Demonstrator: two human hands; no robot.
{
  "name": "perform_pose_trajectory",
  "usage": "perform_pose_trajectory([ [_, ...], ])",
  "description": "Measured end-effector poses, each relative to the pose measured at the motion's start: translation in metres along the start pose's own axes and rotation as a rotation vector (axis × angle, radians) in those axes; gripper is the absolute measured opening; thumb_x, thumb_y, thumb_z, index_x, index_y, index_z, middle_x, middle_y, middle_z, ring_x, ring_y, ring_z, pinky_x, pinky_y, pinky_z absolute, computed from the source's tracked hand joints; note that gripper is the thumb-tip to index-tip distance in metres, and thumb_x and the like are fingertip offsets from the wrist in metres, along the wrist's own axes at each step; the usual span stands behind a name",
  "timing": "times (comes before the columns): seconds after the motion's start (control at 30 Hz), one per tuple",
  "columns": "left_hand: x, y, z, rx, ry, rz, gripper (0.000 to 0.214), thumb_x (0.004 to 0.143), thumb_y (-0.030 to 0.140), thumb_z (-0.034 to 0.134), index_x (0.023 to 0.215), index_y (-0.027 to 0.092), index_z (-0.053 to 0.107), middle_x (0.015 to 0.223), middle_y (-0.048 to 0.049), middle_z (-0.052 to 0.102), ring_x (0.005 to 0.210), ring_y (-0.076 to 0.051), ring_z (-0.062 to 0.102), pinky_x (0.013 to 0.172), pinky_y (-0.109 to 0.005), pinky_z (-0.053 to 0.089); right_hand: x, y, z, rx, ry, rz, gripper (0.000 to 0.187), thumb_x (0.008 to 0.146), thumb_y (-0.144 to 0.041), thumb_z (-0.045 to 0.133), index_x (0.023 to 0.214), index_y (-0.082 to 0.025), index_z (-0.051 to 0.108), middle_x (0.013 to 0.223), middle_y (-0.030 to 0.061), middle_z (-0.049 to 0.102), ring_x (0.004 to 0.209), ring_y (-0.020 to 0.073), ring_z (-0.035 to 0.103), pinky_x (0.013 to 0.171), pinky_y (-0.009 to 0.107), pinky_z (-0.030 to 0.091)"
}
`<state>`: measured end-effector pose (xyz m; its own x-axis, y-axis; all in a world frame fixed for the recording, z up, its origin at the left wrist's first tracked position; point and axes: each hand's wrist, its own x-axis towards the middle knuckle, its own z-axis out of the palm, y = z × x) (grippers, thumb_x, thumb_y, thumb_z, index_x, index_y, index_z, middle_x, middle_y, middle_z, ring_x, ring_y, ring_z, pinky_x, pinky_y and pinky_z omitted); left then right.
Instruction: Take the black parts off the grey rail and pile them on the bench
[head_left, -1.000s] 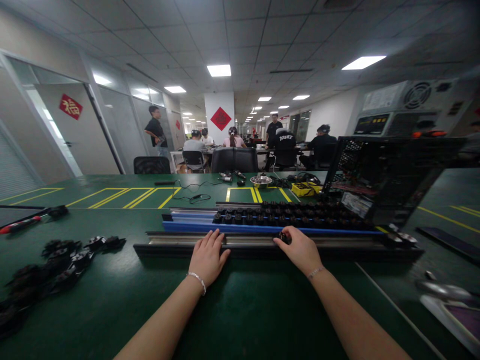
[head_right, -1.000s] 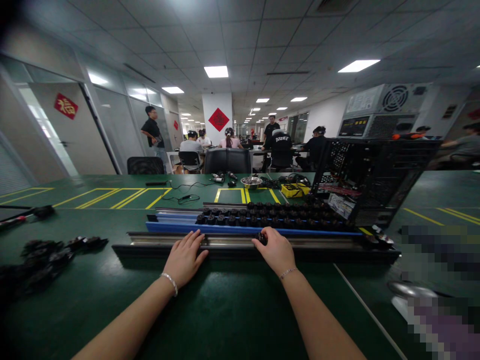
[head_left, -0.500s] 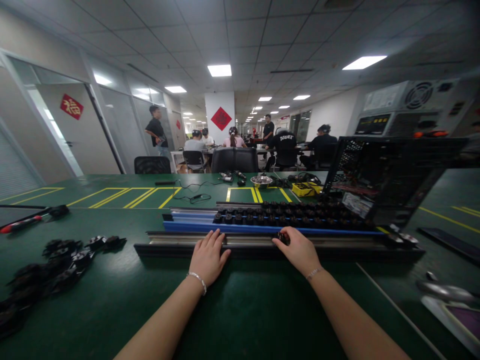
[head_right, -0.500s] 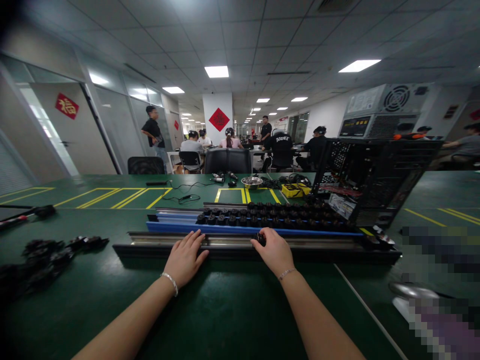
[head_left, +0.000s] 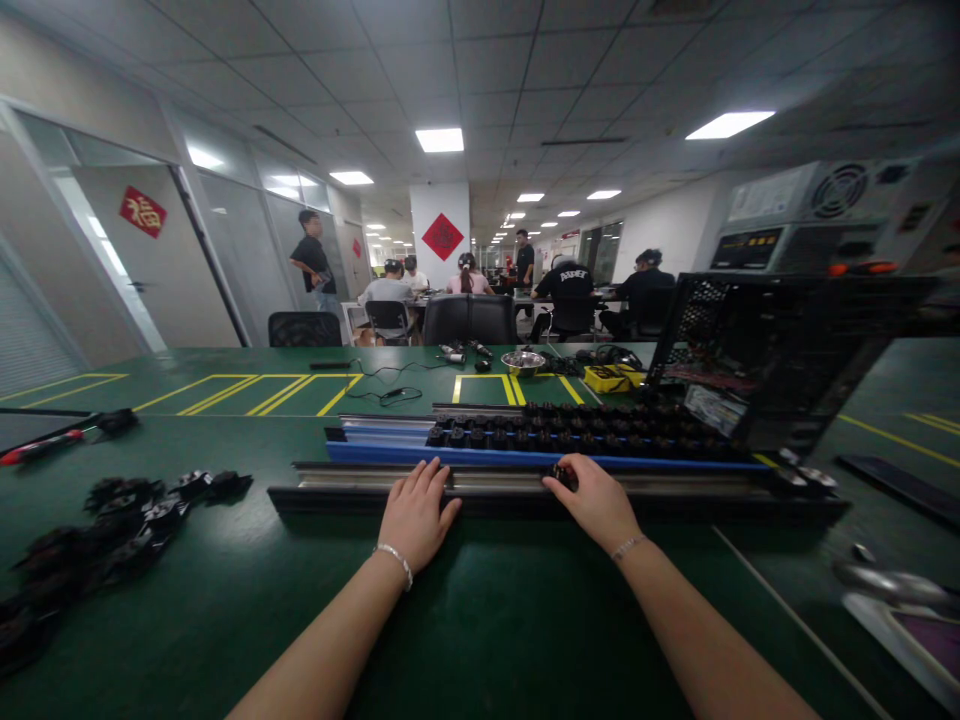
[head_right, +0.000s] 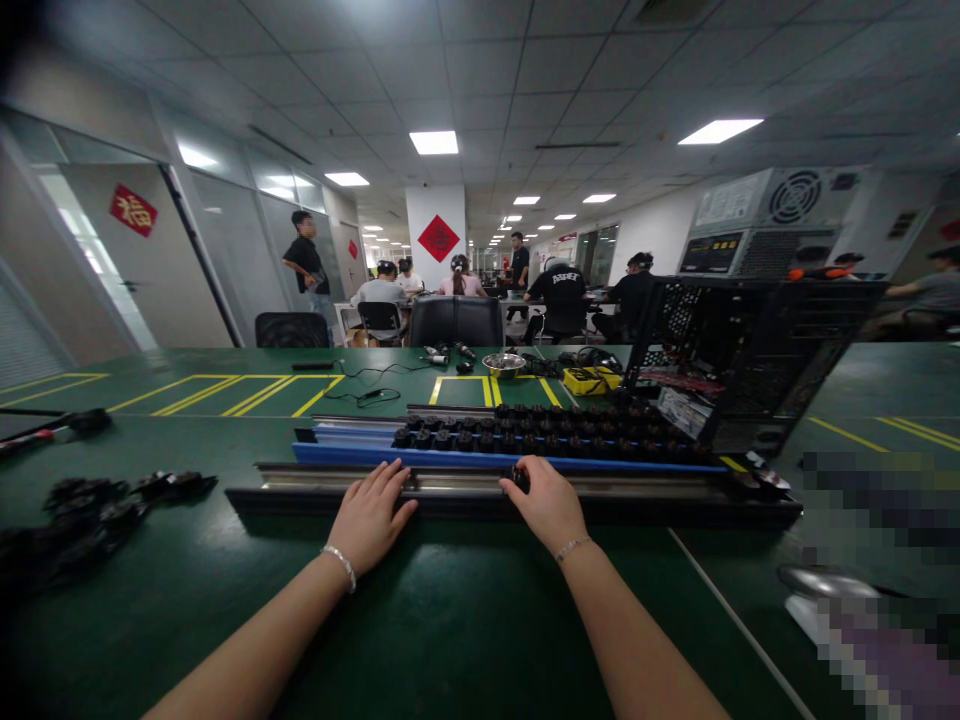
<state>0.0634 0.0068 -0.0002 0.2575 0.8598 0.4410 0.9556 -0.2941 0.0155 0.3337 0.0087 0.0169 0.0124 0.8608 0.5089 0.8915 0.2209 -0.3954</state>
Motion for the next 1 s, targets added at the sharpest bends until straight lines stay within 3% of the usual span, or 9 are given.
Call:
perform_pose_trajectory([
  [1.0,-0.0006,0.0010,-0.0025,-0.010,-0.003,-0.003,0.047,0.086,0.044,0.032,0.126,0.023,0.045,0.138,-0.0040,0.040,0.128,-0.021,0.032,0.100,-0.041,0.031,0.0003,-0.0099,0.0033,0.107,-0.136,-0.063,0.023,0.078,-0.035,0.051,0.096,-0.021,0.054,0.097,0.0044,0.060,0.088,0.0178,0.057,0.078,0.031,0.042],
])
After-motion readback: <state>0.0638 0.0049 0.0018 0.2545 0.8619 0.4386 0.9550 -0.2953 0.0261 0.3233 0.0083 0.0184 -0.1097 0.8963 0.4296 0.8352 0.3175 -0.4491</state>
